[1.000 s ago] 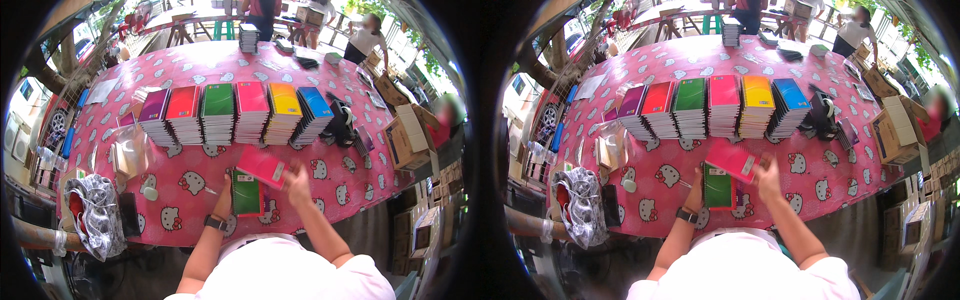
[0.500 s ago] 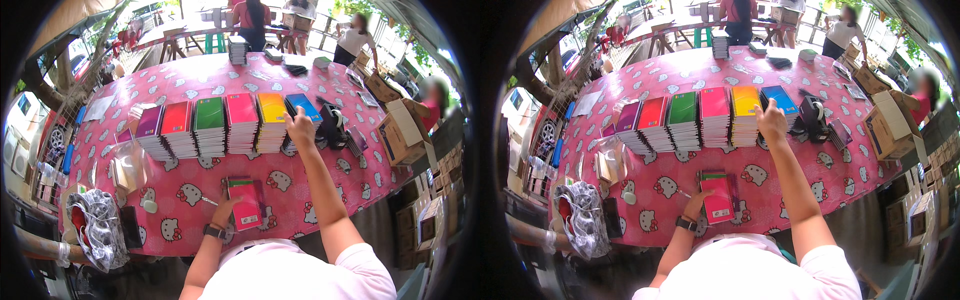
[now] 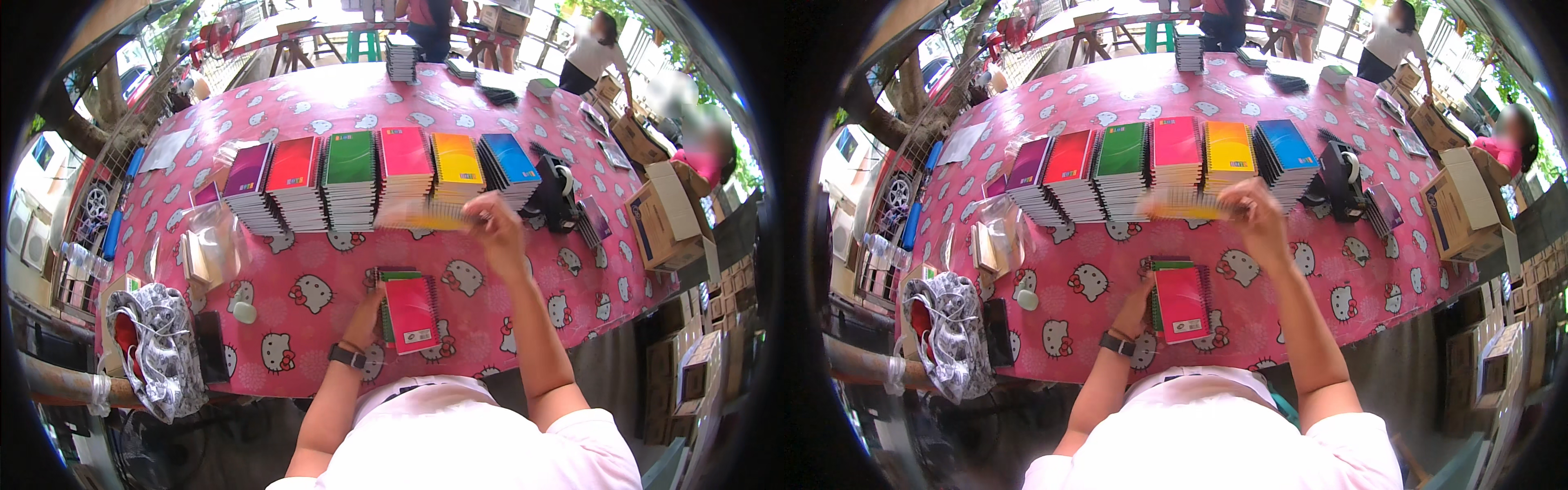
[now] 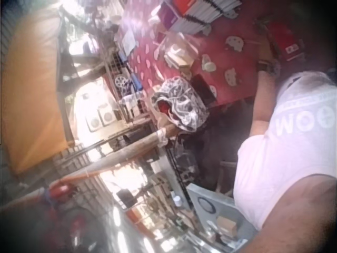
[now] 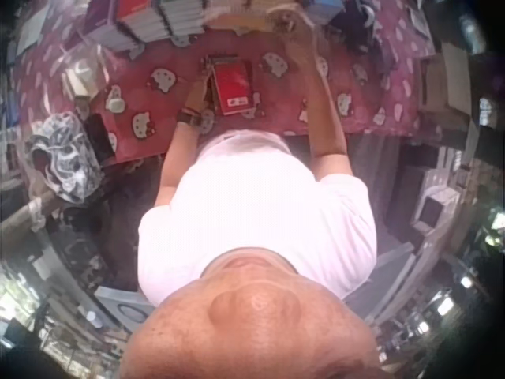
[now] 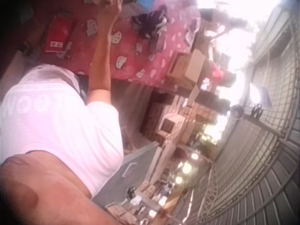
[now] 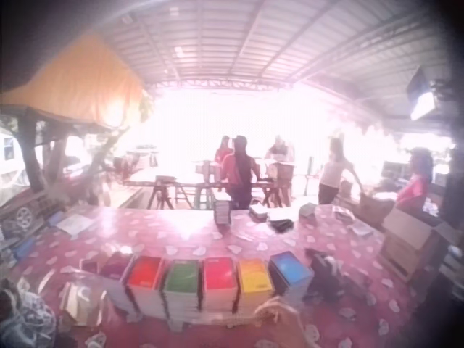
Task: The person repeatedly picks up small spiral-bound notebooks from stacks on a table, places them into clear plastic bags, and seals the bags. The person handles notebooks of various colors and places the packaged items on the table.
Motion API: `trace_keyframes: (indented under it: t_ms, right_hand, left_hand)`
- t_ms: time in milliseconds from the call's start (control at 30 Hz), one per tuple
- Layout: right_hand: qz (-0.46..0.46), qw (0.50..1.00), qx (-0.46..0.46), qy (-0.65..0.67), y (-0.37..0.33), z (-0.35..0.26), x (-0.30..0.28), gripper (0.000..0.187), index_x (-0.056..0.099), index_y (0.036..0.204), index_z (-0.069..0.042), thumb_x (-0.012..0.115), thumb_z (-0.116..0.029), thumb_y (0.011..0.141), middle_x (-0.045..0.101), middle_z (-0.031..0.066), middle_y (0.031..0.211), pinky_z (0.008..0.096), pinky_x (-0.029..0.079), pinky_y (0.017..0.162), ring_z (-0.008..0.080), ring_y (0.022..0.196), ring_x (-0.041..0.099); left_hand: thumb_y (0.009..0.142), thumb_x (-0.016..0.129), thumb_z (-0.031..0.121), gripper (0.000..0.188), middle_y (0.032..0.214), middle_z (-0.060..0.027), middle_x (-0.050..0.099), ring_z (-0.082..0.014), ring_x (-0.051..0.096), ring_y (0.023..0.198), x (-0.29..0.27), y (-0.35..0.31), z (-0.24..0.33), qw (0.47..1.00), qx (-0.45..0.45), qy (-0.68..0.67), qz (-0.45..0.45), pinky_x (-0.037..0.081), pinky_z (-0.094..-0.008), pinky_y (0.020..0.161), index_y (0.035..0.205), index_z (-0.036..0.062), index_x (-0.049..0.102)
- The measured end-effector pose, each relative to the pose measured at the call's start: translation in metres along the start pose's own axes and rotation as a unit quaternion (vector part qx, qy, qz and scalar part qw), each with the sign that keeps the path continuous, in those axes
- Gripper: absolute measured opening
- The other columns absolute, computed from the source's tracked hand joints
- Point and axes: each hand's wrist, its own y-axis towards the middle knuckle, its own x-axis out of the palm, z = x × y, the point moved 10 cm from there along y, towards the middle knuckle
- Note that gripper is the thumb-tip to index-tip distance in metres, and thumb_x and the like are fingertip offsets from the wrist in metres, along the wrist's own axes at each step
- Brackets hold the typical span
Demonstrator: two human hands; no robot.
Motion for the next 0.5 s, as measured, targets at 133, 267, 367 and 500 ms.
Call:
trace_keyframes:
  t_ms: [133,267,367,500]
  right_hand:
    - [-0.19,0.967,-0.082,-0.151,-0.089,0.034,0.077,0.028,0.061,0.085,-0.005,0.054,0.013,0.065,0.06,0.007,0.092,0.0348,0.043,0.086,0.0262,0.1,0.054]
    - [-0.23,0.953,-0.098,-0.169,-0.106,0.034,0.084,0.032,0.063,0.09,-0.007,0.053,0.013,0.066,0.062,0.0096,0.103,0.0372,0.039,0.095,0.0294,0.112,0.052]
    - [-0.08,0.987,-0.035,-0.132,-0.053,0.037,0.022,0.028,0.062,0.095,-0.005,0.055,0.007,0.071,0.062,0.0112,0.107,0.0373,0.037,0.098,0.0297,0.11,0.053]
    - [0.318,0.871,-0.006,-0.374,0.012,0.057,-0.148,0.029,0.06,0.105,0.0,0.058,-0.018,0.083,0.061,0.0175,0.105,0.0405,0.04,0.088,0.0318,0.098,0.054]
  left_hand:
    - [0.086,0.034,0.069,0.077,0.114,-0.0103,0.059,-0.021,0.059,0.1,0.015,-0.006,0.01,0.989,-0.045,-0.131,-0.052,0.047,-0.0332,0.085,0.126,0.0053,0.048]
    - [0.085,0.058,0.027,0.046,0.11,-0.0121,0.06,-0.0236,0.061,0.097,0.007,-0.005,0.003,0.996,-0.032,-0.027,-0.079,0.05,-0.0346,0.081,0.121,0.0013,0.048]
    - [0.08,0.062,0.016,0.045,0.106,-0.0116,0.061,-0.0224,0.062,0.093,0.004,-0.003,0.005,0.998,-0.006,0.011,-0.062,0.051,-0.0341,0.078,0.119,-0.0002,0.047]
    - [0.079,0.062,0.015,0.046,0.104,-0.0119,0.061,-0.0229,0.063,0.09,0.001,-0.001,0.003,0.998,-0.008,0.005,-0.061,0.052,-0.0339,0.073,0.118,-0.0018,0.046]
